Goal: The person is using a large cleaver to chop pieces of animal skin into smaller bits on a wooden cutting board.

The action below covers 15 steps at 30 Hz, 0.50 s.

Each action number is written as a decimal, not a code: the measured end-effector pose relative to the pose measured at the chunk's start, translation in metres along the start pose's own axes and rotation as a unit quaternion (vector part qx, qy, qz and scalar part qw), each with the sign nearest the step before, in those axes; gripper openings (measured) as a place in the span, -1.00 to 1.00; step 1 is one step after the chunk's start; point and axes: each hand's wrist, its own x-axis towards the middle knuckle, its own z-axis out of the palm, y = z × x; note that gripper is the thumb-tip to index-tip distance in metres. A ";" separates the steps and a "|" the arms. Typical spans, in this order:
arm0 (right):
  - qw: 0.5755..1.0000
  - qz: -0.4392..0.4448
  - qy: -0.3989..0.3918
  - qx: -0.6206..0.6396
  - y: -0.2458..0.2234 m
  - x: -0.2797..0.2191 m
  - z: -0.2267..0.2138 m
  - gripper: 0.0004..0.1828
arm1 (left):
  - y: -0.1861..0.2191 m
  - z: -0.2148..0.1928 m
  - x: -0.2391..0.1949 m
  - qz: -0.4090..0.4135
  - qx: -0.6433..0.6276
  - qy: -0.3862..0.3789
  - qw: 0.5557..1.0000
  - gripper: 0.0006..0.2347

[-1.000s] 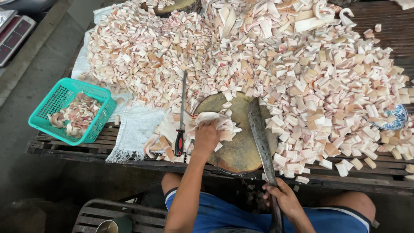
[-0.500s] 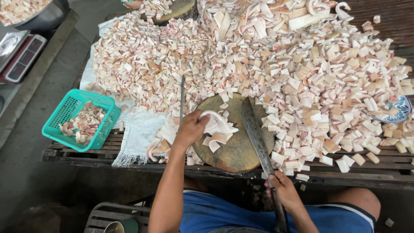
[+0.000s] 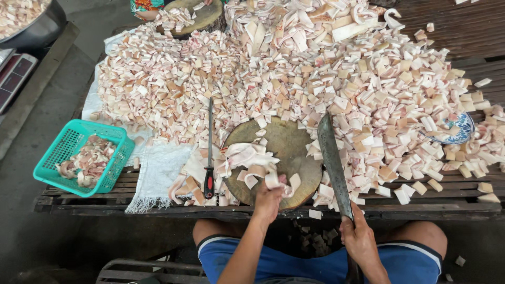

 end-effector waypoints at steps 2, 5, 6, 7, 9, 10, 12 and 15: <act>0.999 -0.006 -0.004 -0.033 -0.001 -0.003 0.001 -0.34 | -0.021 -0.013 -0.003 0.044 -0.053 -0.019 0.997 -0.51; 0.999 0.019 -0.019 -0.044 -0.002 -0.007 0.000 -0.31 | -0.029 -0.007 -0.014 0.078 -0.120 -0.028 0.989 -0.57; 0.999 0.031 -0.021 -0.039 -0.004 -0.006 0.001 -0.31 | -0.027 0.002 -0.015 0.085 -0.138 -0.032 0.986 -0.60; 0.999 0.017 -0.018 -0.047 -0.006 -0.001 0.002 -0.31 | -0.020 0.012 -0.012 0.090 -0.123 -0.043 0.987 -0.62; 0.998 -0.006 -0.013 -0.069 -0.004 -0.004 0.001 -0.31 | -0.013 0.032 -0.011 0.093 -0.096 -0.059 0.989 -0.64; 0.997 -0.016 -0.009 -0.074 -0.004 -0.005 0.000 -0.31 | -0.011 0.042 -0.011 0.117 -0.107 -0.073 0.985 -0.63; 0.996 -0.041 0.001 -0.082 -0.007 -0.004 -0.001 -0.32 | -0.011 0.062 -0.007 0.167 -0.129 -0.104 0.972 -0.63; 0.995 -0.020 0.009 -0.096 -0.010 -0.006 -0.001 -0.31 | -0.022 0.069 -0.007 0.164 -0.145 -0.032 0.975 -0.59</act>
